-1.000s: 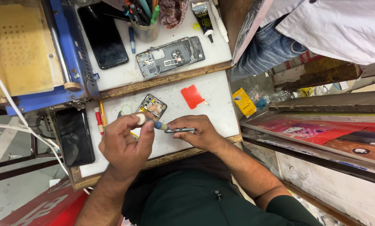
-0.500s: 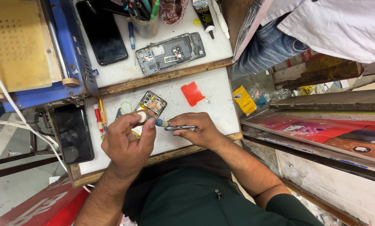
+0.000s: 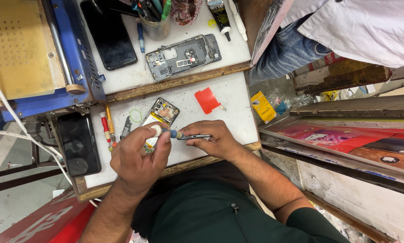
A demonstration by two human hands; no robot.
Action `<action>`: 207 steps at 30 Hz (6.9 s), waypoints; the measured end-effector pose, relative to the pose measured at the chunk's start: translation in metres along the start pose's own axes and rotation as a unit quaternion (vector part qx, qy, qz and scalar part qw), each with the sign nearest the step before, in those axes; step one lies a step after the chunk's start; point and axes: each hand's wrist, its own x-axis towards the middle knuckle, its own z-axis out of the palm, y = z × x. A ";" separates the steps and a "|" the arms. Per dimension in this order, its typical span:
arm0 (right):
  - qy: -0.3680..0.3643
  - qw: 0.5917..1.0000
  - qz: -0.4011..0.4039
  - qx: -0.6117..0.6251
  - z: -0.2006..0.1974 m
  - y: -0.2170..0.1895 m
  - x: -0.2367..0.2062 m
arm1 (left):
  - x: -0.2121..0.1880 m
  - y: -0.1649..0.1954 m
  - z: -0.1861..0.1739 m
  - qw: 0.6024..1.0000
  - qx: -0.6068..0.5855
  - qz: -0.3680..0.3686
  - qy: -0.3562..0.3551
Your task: The person operates a smartphone, then places it on the workbench and handles a disassembled phone chassis. They use a screwdriver to remove screws from the phone's frame and set the screws aside. The person continues to manipulate the phone components and tools on the workbench.
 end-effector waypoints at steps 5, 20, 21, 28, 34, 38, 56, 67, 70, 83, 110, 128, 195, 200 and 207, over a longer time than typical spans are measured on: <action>-0.001 1.000 -0.013 0.000 -0.001 0.000 0.001 | 0.019 0.013 -0.007 0.996 -0.010 0.062 -0.057; 0.007 1.000 0.026 0.013 -0.001 0.004 -0.002 | 0.026 0.018 0.001 0.979 -0.073 0.071 -0.177; 0.009 0.999 0.036 0.030 -0.001 0.003 -0.001 | 0.024 0.015 0.000 0.981 -0.071 0.042 -0.173; -0.012 0.999 -0.009 0.035 -0.004 -0.008 0.006 | 0.070 -0.055 0.015 0.998 -0.021 -0.018 0.058; -0.007 0.999 -0.003 0.047 -0.005 -0.016 0.008 | 0.141 -0.126 0.062 0.981 0.142 0.125 0.050; -0.006 0.998 0.004 0.057 -0.005 -0.018 0.007 | 0.157 -0.131 0.077 0.974 0.202 0.096 0.030; -0.016 0.999 0.010 0.045 -0.005 -0.016 0.005 | 0.184 -0.139 0.095 0.920 -0.248 -0.221 0.210; -0.010 0.999 0.006 0.044 -0.003 -0.016 0.004 | 0.148 -0.137 0.050 0.738 -0.486 -0.310 0.350; -0.007 0.999 -0.006 0.046 -0.003 -0.014 0.001 | 0.101 -0.115 0.019 0.791 -0.460 -0.338 0.219; -0.003 0.997 -0.037 0.071 -0.014 -0.040 -0.048 | -0.063 -0.053 0.024 0.837 0.328 -0.242 -0.365; 0.011 0.997 -0.028 0.064 -0.006 -0.024 -0.061 | -0.071 -0.069 -0.060 0.894 0.186 -0.383 -0.138; -0.002 0.997 -0.044 0.061 0.001 -0.033 -0.050 | -0.049 -0.077 0.013 0.870 0.111 -0.395 -0.274; -0.028 0.999 0.007 0.040 0.000 0.007 -0.030 | 0.008 0.025 0.006 0.980 -0.129 0.057 -0.141; -0.092 0.991 0.089 0.047 -0.014 -0.035 -0.020 | 0.003 0.035 -0.033 0.981 -0.110 -0.002 -0.161; -0.302 0.934 0.171 0.079 -0.048 -0.084 -0.035 | -0.018 0.029 -0.075 0.909 -0.168 -0.166 -0.343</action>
